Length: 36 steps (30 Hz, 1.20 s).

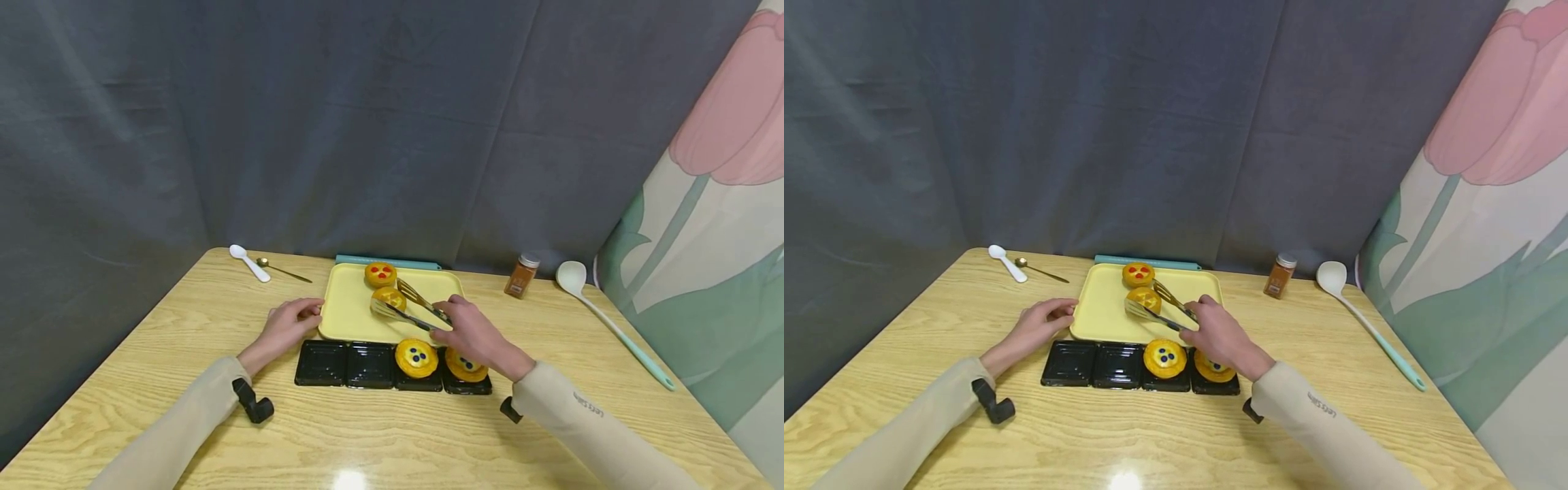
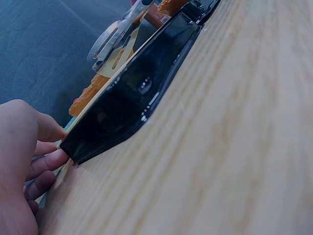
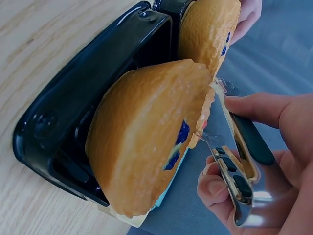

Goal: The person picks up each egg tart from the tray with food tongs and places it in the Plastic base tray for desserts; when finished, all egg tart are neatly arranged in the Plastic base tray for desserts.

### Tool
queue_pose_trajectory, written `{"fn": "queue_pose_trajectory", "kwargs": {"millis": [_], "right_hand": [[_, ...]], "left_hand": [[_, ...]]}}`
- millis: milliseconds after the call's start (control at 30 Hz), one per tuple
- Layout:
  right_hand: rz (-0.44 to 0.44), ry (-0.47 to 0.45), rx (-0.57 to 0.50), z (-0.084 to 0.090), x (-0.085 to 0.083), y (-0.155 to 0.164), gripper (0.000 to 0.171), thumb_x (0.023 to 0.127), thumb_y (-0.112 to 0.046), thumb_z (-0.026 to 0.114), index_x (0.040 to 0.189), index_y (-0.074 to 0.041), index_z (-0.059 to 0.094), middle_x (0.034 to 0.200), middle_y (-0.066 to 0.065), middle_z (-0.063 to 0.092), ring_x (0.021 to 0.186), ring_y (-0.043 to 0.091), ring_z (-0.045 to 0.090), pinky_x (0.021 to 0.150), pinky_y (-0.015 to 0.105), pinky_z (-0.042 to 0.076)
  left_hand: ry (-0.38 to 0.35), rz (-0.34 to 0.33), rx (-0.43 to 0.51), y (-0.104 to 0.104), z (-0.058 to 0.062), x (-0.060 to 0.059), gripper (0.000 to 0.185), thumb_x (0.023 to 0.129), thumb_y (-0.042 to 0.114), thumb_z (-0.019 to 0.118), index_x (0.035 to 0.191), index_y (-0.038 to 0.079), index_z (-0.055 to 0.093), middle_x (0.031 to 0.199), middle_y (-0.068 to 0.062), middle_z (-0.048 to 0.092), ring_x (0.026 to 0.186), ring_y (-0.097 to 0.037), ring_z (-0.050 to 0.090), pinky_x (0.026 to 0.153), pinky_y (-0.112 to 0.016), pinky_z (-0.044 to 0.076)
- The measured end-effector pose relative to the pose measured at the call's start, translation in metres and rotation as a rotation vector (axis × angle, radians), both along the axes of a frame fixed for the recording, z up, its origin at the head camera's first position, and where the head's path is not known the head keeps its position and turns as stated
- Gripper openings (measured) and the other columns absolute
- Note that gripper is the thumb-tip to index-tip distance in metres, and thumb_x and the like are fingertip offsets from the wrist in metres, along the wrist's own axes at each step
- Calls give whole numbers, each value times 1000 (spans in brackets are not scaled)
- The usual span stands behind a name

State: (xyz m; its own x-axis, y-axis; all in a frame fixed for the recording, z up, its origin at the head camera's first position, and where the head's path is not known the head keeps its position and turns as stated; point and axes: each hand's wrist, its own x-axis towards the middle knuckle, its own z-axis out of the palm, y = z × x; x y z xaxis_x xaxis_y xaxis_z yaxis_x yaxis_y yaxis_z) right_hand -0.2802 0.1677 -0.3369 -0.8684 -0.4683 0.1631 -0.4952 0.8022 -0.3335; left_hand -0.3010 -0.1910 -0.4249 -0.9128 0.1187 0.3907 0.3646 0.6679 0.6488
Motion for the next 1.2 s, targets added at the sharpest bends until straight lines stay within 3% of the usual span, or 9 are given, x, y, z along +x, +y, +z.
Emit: {"fn": "queue_pose_trajectory", "kwargs": {"millis": [867, 1200], "right_hand": [[33, 63, -28, 1, 13, 4, 46, 92, -15, 74, 130, 7, 62, 104, 15, 60, 82, 22, 56, 78, 42, 51], [55, 72, -78, 3, 35, 9, 49, 90, -13, 77, 131, 6, 62, 102, 11, 60, 82, 24, 56, 74, 37, 48]], "left_hand": [[2, 3, -5, 0, 0, -1, 38, 90, 15, 70, 127, 5, 70, 100, 0, 72, 99, -26, 66, 97, -55, 34], [-3, -3, -3, -1, 1, 0, 37, 91, 15, 70, 127, 5, 70, 100, 0, 71, 99, -26, 66, 98, -55, 34]]}}
